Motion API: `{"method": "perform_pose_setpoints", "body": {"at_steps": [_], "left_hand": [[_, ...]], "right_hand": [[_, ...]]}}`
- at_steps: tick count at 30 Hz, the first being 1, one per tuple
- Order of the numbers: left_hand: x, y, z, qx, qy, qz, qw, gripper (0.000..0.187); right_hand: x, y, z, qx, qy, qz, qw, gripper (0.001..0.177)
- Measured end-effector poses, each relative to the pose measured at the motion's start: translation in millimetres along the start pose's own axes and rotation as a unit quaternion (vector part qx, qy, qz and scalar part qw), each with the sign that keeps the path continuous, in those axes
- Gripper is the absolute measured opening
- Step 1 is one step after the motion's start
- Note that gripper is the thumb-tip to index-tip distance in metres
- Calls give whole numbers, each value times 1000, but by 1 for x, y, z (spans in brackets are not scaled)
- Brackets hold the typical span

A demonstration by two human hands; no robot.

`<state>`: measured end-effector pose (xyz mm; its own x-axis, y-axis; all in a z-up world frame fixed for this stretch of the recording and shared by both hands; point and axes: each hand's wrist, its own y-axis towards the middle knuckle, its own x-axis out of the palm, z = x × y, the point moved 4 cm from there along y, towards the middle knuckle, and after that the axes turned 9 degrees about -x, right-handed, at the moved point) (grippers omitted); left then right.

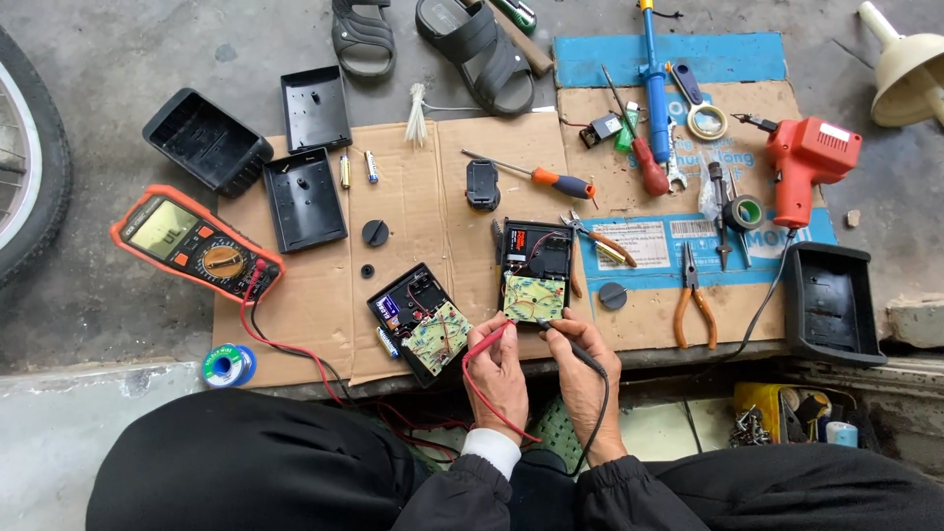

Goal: The person sits on the ground and uses a multimeter to test the voltage of two disassembled electronic devices. They touch the multimeter probes to various points on the circuit boards and batteries while observing the digital display.

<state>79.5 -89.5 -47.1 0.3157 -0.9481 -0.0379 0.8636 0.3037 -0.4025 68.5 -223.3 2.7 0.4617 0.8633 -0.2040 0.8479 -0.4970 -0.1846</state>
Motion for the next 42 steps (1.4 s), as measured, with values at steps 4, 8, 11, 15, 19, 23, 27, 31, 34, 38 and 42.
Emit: {"method": "perform_pose_setpoints", "body": {"at_steps": [4, 8, 11, 15, 19, 23, 27, 31, 34, 38, 42], "left_hand": [[-1, -4, 6, -15, 3, -8, 1000, 30], [-1, -3, 4, -16, -4, -4, 1000, 29], [-1, -1, 2, 5, -5, 2, 1000, 27], [6, -8, 8, 37, 42, -1, 998, 30], [-2, 0, 4, 88, 79, 33, 992, 37], [-6, -2, 10, 8, 53, 39, 998, 21], [-5, -4, 11, 11, 28, 15, 999, 13], [-2, -1, 3, -3, -6, -3, 1000, 16], [-1, 0, 0, -14, -1, -2, 1000, 18], [-1, 1, -2, -10, -5, -4, 1000, 18], [0, 2, -4, 2, -5, -2, 1000, 17]], "right_hand": [[2, 0, 5, -1, -24, -5, 1000, 14], [3, 1, 7, 8, -30, -5, 1000, 13], [3, 1, 6, -12, -21, -1, 1000, 12], [-12, 3, 17, -38, -60, -7, 997, 11], [1, -1, 3, -20, -93, -3, 995, 16], [7, 7, 37, -91, -66, 24, 993, 14], [11, 4, 42, -51, -52, 70, 995, 11], [12, 4, 44, -55, -51, 89, 993, 11], [13, 5, 43, -53, -54, 87, 993, 9], [12, 5, 46, -55, -44, 87, 994, 9], [12, 6, 44, -43, -61, 90, 993, 11]]}}
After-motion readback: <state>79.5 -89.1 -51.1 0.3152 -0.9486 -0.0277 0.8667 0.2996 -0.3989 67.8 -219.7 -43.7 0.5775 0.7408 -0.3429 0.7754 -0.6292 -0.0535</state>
